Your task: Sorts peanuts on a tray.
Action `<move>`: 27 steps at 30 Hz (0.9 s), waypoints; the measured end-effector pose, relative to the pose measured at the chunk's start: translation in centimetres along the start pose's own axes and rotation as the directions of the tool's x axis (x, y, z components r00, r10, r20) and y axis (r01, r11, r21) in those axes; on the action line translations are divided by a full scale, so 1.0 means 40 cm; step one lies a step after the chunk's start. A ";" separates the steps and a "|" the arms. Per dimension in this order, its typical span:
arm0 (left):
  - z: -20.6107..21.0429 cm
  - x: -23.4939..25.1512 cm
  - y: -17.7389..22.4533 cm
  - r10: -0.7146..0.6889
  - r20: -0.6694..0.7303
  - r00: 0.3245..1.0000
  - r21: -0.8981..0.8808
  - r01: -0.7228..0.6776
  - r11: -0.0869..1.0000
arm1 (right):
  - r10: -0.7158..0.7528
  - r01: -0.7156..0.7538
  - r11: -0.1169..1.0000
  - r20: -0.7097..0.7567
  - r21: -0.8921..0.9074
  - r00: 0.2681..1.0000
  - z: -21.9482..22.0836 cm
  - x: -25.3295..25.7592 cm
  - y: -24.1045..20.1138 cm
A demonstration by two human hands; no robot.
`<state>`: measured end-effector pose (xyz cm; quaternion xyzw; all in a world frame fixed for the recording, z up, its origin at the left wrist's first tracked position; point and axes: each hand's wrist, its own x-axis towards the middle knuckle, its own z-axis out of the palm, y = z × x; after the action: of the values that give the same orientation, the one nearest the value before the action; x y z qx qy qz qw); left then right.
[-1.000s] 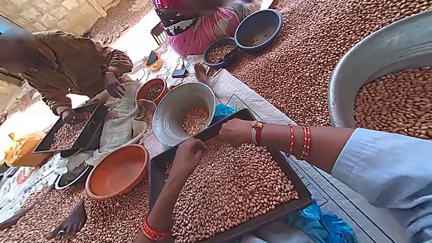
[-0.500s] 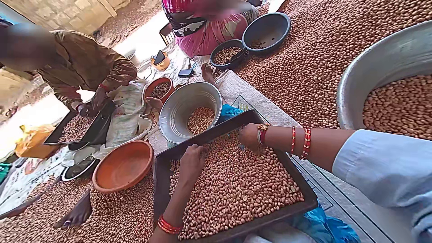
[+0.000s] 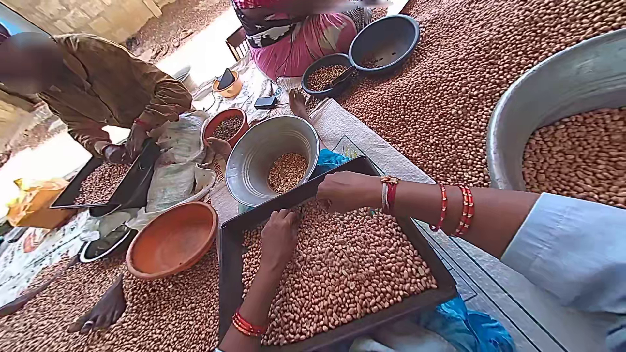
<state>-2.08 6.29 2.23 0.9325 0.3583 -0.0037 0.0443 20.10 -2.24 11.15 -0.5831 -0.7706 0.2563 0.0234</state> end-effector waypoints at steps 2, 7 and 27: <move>0.002 0.001 0.004 -0.007 0.012 1.000 0.024 0.007 1.000 | 0.048 -0.038 0.993 0.084 -0.115 0.995 0.010 -0.001 0.007; -0.018 0.004 -0.012 -0.079 0.085 0.993 -0.123 0.089 0.988 | -0.031 0.055 0.991 0.184 -0.125 0.982 0.066 0.014 -0.016; -0.044 -0.065 -0.044 0.047 0.109 0.993 -0.859 0.070 0.507 | -0.168 0.176 0.980 0.090 -0.092 0.982 0.153 0.030 -0.047</move>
<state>-5.22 6.02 3.95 0.7830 0.3157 0.1195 0.5225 15.98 -3.77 6.32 -0.5036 -0.8303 0.2381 -0.0152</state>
